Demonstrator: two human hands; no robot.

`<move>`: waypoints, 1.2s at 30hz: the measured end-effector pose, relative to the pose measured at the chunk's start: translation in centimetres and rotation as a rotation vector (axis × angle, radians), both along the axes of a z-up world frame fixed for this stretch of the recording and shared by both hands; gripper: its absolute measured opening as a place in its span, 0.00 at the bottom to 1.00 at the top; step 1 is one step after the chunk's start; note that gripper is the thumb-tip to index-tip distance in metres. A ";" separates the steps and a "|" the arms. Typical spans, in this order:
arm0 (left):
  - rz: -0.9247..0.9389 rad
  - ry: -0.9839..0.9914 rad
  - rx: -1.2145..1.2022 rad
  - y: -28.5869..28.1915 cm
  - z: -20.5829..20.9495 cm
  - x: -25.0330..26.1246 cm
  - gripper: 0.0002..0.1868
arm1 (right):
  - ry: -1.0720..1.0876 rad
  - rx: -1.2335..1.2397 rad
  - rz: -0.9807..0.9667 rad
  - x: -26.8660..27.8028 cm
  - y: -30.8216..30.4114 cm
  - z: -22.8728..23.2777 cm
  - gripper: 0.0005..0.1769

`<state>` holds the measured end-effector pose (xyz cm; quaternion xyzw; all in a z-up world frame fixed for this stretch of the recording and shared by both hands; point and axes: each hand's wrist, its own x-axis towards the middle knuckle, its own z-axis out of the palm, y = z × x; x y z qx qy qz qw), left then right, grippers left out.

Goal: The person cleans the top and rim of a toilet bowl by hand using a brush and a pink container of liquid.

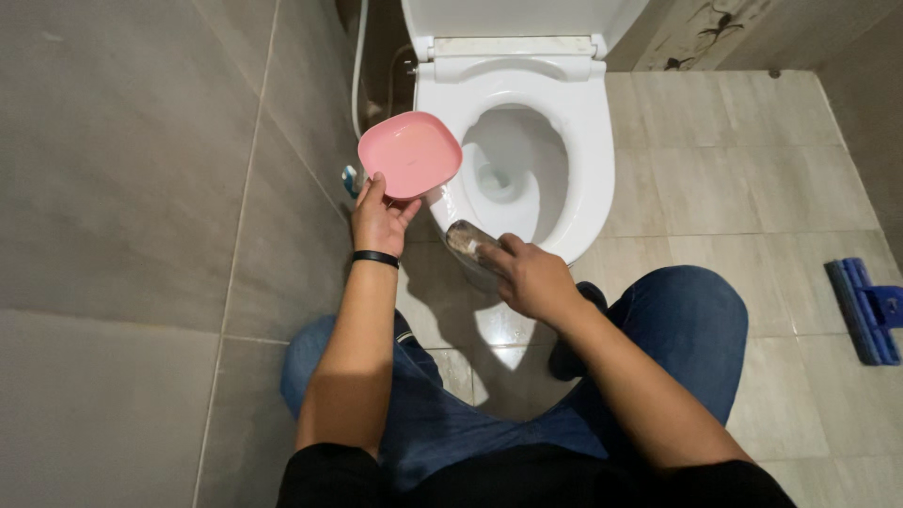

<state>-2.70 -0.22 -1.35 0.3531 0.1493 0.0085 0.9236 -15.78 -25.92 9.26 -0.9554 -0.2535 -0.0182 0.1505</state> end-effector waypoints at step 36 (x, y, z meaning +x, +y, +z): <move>-0.056 0.033 0.035 -1.9 -2.4 -0.1 0.22 | -0.266 -0.124 0.046 -4.3 -3.7 -2.8 0.29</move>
